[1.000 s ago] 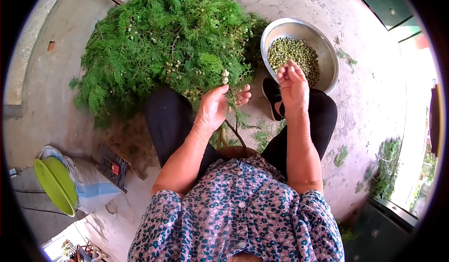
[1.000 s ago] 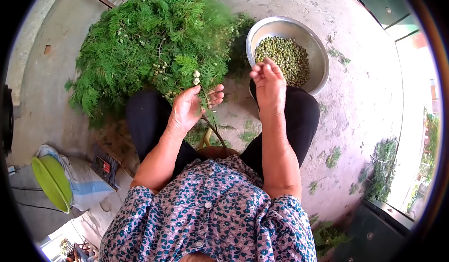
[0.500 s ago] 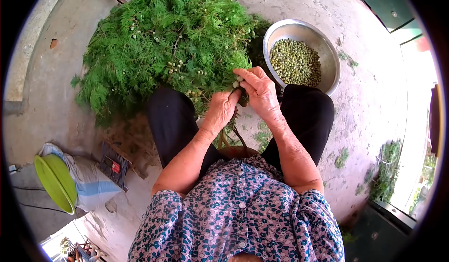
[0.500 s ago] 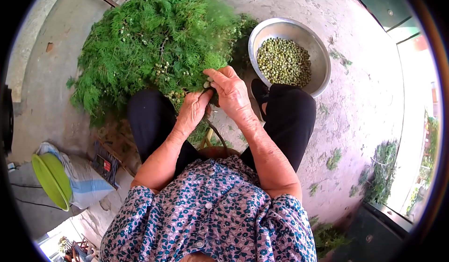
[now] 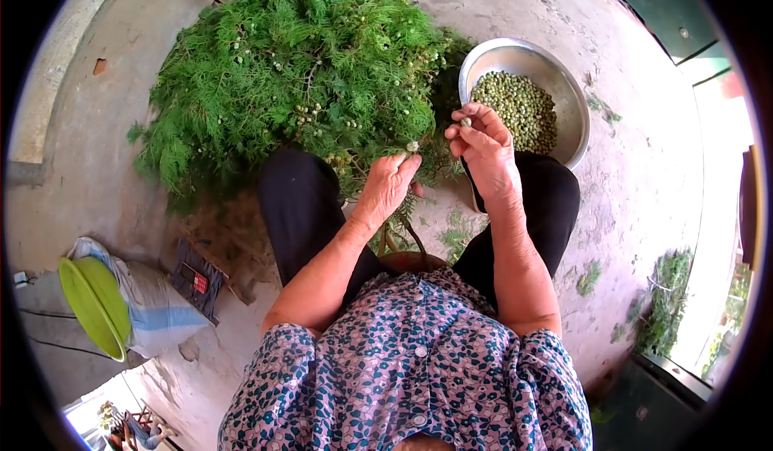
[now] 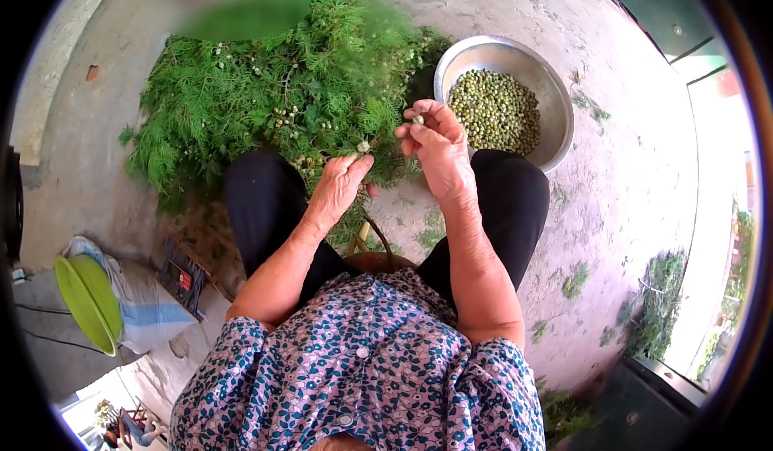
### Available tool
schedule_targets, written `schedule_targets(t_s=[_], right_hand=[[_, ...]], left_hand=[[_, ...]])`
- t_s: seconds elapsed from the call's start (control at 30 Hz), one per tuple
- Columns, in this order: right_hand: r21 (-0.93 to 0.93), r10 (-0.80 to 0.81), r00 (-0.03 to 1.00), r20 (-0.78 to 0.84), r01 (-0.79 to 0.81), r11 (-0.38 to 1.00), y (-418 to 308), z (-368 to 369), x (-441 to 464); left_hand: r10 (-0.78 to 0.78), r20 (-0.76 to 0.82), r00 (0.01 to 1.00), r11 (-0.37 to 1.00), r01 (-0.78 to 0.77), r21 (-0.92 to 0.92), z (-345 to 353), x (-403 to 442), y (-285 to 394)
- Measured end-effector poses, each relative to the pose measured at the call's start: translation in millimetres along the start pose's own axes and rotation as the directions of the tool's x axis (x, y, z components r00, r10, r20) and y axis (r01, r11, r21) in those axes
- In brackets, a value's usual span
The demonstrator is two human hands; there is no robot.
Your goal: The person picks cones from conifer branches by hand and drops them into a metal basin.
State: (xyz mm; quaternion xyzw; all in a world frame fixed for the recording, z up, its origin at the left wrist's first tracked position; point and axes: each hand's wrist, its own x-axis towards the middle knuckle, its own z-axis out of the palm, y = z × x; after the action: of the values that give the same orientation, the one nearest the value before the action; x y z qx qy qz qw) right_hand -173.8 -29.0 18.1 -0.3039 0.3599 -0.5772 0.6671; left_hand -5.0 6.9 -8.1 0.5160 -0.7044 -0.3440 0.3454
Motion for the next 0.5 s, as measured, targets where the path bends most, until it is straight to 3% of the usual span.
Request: schedule_targets(t_s=[0.03, 0.1, 0.13, 0.17, 0.23, 0.27, 0.3, 0.37, 0.4, 0.43, 0.47, 0.5], right_hand=[[0.027, 0.018, 0.999, 0.045, -0.019, 0.999, -1.3, 3.2, -3.2], [-0.204, 0.034, 0.985, 0.169, 0.001, 0.979, 5.2, 1.1, -7.7], [-0.492, 0.015, 0.986, 0.163, 0.068, 0.868, 2.9, 9.8, -13.7], [-0.668, -0.081, 0.965, 0.251, 0.233, 0.706, 9.2, 12.0, -13.6], [-0.750, -0.268, 0.858, 0.438, 0.513, 0.417, 20.1, 15.0, -11.1], [-0.735, -0.260, 0.866, 0.427, 0.499, 0.459, 26.1, 11.1, -9.2], [-0.735, -0.260, 0.866, 0.426, 0.499, 0.458, 29.4, 9.5, -7.9], [-0.715, -0.249, 0.925, 0.289, 0.381, 0.587, 33.5, 8.4, -6.7], [-0.615, -0.066, 0.995, 0.075, 0.098, 0.783, 30.9, 13.1, -10.2], [-0.272, 0.114, 0.993, 0.001, -0.109, 0.956, 21.8, 11.4, -7.8], [-0.159, 0.108, 0.994, -0.009, -0.108, 0.981, 19.4, 3.7, -3.8], [-0.041, 0.103, 0.995, -0.019, -0.103, 0.994, 18.4, -1.6, -0.5]], left_hand=[[-0.004, -0.007, 1.000, 1.000, 0.005, 0.003, 3.4, 1.0, -6.8], [0.106, -0.062, 0.992, 0.994, -0.104, 0.026, 8.9, 2.0, -11.6], [-0.031, 0.054, 0.998, 0.998, 0.034, -0.052, 6.9, 1.2, -9.4], [-0.031, 0.058, 0.998, 0.998, 0.034, -0.051, 7.2, -0.4, -9.6], [-0.038, 0.044, 0.998, 0.998, 0.036, 0.051, 9.9, -1.9, -11.5], [0.097, 0.029, 0.995, 0.972, -0.101, 0.211, 10.6, -1.6, -14.8], [0.098, 0.030, 0.995, 0.972, -0.102, 0.211, 9.6, -0.8, -15.3], [0.309, 0.044, 0.950, 0.918, -0.310, 0.247, 7.7, -0.6, -16.3], [0.309, 0.043, 0.950, 0.918, -0.310, 0.246, 6.9, -0.7, -15.7], [0.148, 0.044, 0.988, 0.989, -0.149, 0.022, 5.8, -1.0, -14.0], [-0.015, 0.082, 0.997, 0.979, 0.031, -0.201, 4.2, -2.3, -11.8], [-0.016, 0.081, 0.997, 0.979, 0.032, -0.201, -0.7, -3.7, -3.9]])
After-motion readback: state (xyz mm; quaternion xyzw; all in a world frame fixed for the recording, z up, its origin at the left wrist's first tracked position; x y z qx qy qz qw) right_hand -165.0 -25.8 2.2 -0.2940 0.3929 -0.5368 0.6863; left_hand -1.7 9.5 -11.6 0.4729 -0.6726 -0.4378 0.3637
